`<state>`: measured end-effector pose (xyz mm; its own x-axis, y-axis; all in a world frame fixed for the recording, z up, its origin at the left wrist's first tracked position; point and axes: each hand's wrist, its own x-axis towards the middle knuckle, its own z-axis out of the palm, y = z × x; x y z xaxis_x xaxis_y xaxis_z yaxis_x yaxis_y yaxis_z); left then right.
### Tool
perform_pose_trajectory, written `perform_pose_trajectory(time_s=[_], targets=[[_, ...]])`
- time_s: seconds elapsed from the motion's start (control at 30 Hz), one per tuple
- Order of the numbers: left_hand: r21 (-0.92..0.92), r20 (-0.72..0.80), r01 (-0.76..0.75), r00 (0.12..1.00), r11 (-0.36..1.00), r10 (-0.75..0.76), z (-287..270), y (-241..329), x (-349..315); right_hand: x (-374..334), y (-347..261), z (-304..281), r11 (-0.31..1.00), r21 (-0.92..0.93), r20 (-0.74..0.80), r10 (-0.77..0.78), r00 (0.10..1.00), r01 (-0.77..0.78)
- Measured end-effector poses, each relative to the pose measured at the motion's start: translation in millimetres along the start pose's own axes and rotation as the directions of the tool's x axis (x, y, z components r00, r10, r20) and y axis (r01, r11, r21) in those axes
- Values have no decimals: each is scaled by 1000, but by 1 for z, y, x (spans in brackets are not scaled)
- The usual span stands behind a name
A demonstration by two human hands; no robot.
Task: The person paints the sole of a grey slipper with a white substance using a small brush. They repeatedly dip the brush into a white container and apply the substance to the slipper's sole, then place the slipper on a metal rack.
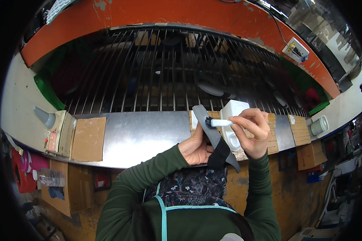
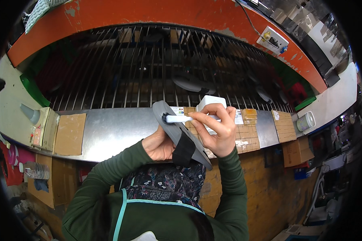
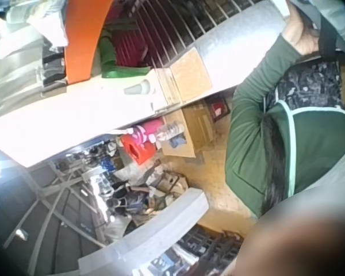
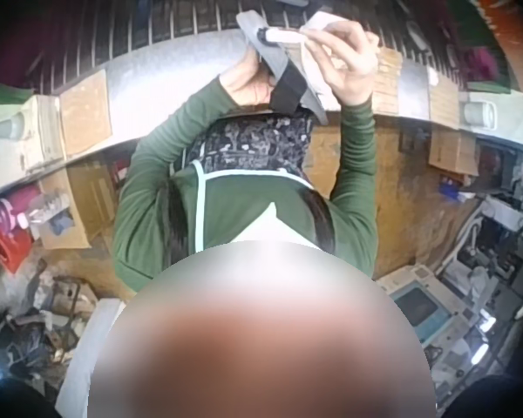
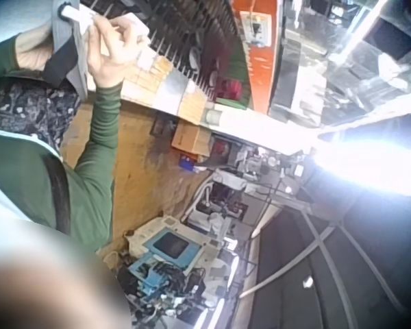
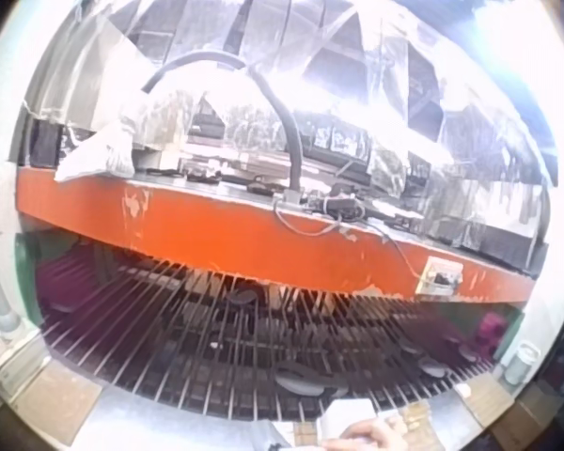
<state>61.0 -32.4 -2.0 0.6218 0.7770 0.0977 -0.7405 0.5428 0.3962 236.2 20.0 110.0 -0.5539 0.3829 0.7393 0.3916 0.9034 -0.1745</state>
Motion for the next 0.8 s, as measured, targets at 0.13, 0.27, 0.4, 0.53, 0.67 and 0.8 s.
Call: perform_pose_trajectory(time_s=[0.13, 0.27, 0.4, 0.53, 0.67, 0.8], targets=[[-4, -3, 35, 999, 999, -35, 4, -4, -3, -2, 3, 4, 1000, 3, 17, 3, 1000, -3], [-62, -55, 88, 994, 994, -91, 3, -7, -4, -4, 7, 8, 1000, 13, 30, 4, 1000, -5], [-279, 69, 116, 993, 953, -101, 2, -8, -4, -8, 12, 10, 1000, 30, 55, -3, 998, 1], [-139, -26, 104, 994, 985, -109, 6, -8, -6, -11, 15, 11, 999, 33, 72, -5, 997, 2], [-89, -109, 123, 985, 988, -133, 9, -7, -7, -13, 19, 11, 1000, 21, 88, -7, 996, 5], [-87, -84, 139, 986, 986, -147, 7, -5, -7, -15, 22, 11, 1000, 17, 106, -19, 994, 17]])
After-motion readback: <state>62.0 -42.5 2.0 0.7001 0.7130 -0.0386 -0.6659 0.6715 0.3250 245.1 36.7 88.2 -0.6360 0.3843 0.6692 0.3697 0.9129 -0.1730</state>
